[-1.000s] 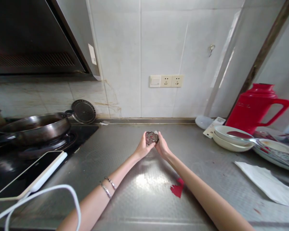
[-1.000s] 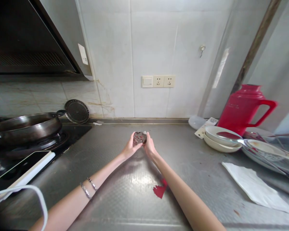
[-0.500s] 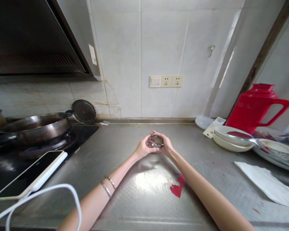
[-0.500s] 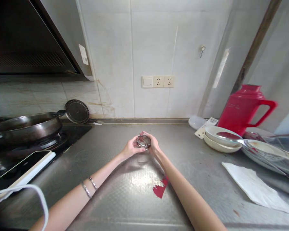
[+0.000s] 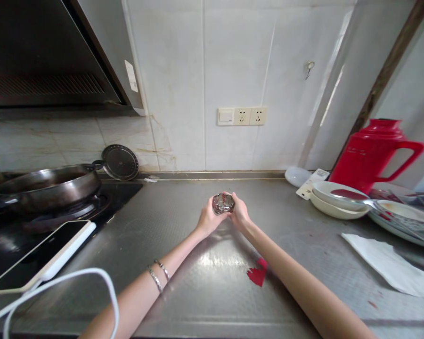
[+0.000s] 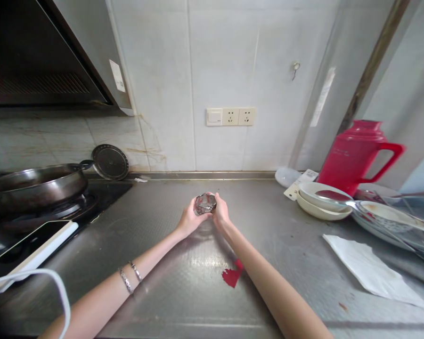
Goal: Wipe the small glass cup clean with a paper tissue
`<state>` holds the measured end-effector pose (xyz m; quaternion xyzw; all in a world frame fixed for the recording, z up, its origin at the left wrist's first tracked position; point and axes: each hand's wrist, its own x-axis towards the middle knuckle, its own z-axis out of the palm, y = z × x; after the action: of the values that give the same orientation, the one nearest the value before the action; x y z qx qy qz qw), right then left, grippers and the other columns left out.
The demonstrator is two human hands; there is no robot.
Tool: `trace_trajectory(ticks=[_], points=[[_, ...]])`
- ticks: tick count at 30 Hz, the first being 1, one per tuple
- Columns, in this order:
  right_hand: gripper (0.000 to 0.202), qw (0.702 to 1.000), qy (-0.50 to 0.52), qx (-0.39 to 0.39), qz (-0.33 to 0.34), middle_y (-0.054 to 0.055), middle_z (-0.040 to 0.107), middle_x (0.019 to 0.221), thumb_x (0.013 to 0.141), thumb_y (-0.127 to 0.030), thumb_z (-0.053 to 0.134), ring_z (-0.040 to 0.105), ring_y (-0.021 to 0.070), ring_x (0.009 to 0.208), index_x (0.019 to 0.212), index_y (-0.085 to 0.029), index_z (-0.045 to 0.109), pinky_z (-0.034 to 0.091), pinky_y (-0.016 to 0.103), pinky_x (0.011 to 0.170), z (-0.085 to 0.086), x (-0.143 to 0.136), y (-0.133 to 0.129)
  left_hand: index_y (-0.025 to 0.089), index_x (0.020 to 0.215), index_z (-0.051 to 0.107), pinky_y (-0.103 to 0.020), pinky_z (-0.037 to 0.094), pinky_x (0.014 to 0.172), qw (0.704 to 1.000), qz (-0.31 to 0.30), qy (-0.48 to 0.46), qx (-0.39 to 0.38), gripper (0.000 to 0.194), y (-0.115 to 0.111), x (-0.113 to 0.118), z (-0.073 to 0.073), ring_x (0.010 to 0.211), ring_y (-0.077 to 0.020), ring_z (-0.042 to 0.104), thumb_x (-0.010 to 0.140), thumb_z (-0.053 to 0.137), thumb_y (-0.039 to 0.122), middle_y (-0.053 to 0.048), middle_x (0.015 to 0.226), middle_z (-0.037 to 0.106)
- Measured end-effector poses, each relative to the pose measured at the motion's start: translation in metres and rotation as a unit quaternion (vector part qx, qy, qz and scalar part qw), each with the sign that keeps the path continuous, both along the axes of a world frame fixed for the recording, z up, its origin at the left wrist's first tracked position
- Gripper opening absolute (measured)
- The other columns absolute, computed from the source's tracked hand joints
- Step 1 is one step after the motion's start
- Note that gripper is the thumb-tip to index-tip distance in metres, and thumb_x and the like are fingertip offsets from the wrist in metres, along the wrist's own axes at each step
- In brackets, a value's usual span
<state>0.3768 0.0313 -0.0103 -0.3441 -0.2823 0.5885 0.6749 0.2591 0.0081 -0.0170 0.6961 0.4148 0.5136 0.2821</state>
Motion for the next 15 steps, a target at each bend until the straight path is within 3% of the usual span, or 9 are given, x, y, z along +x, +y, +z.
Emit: trace_trajectory(ticks=[4, 7, 12, 15], points=[[0.027, 0.999, -0.022, 0.036, -0.024, 0.002, 0.074, 0.081, 0.080, -0.039, 0.055, 0.068, 0.0206, 0.080, 0.084, -0.019, 0.071, 0.053, 0.028, 0.071, -0.0022, -0.0033, 0.0011, 0.018, 0.113, 0.044, -0.042, 0.049, 0.086, 0.999, 0.053, 0.005, -0.010, 0.066, 0.0034, 0.0011, -0.0068, 0.101, -0.0274, 0.064, 0.062, 0.080, 0.037, -0.014, 0.109, 0.065], [0.029, 0.997, -0.046, 0.053, -0.015, 0.002, 0.074, 0.082, 0.077, -0.043, 0.057, 0.067, 0.0198, 0.079, 0.084, -0.018, 0.072, 0.052, 0.026, 0.071, -0.0037, -0.0049, 0.0026, 0.018, 0.109, 0.040, -0.044, 0.049, 0.086, 0.998, 0.054, -0.003, -0.020, 0.068, 0.0050, 0.0019, -0.0092, 0.099, -0.0275, 0.063, 0.059, 0.081, 0.038, -0.014, 0.107, 0.064], [0.030, 0.999, -0.046, 0.026, -0.001, 0.002, 0.075, 0.077, 0.077, -0.042, 0.056, 0.068, 0.0209, 0.076, 0.082, -0.017, 0.072, 0.052, 0.027, 0.068, -0.0075, -0.0062, 0.0047, 0.015, 0.118, 0.035, -0.045, 0.046, 0.093, 0.998, 0.032, -0.040, -0.041, 0.083, 0.0047, 0.0051, -0.0075, 0.106, -0.0280, 0.060, 0.054, 0.084, 0.032, -0.017, 0.116, 0.059], [0.028, 0.999, -0.035, 0.007, 0.002, 0.003, 0.074, 0.074, 0.078, -0.038, 0.053, 0.068, 0.0208, 0.071, 0.080, -0.018, 0.072, 0.053, 0.029, 0.065, -0.0079, -0.0018, 0.0066, 0.014, 0.131, 0.028, -0.047, 0.041, 0.100, 0.995, -0.033, -0.066, -0.068, 0.099, 0.0053, 0.0062, -0.0031, 0.114, -0.0291, 0.056, 0.051, 0.085, 0.026, -0.019, 0.124, 0.055]])
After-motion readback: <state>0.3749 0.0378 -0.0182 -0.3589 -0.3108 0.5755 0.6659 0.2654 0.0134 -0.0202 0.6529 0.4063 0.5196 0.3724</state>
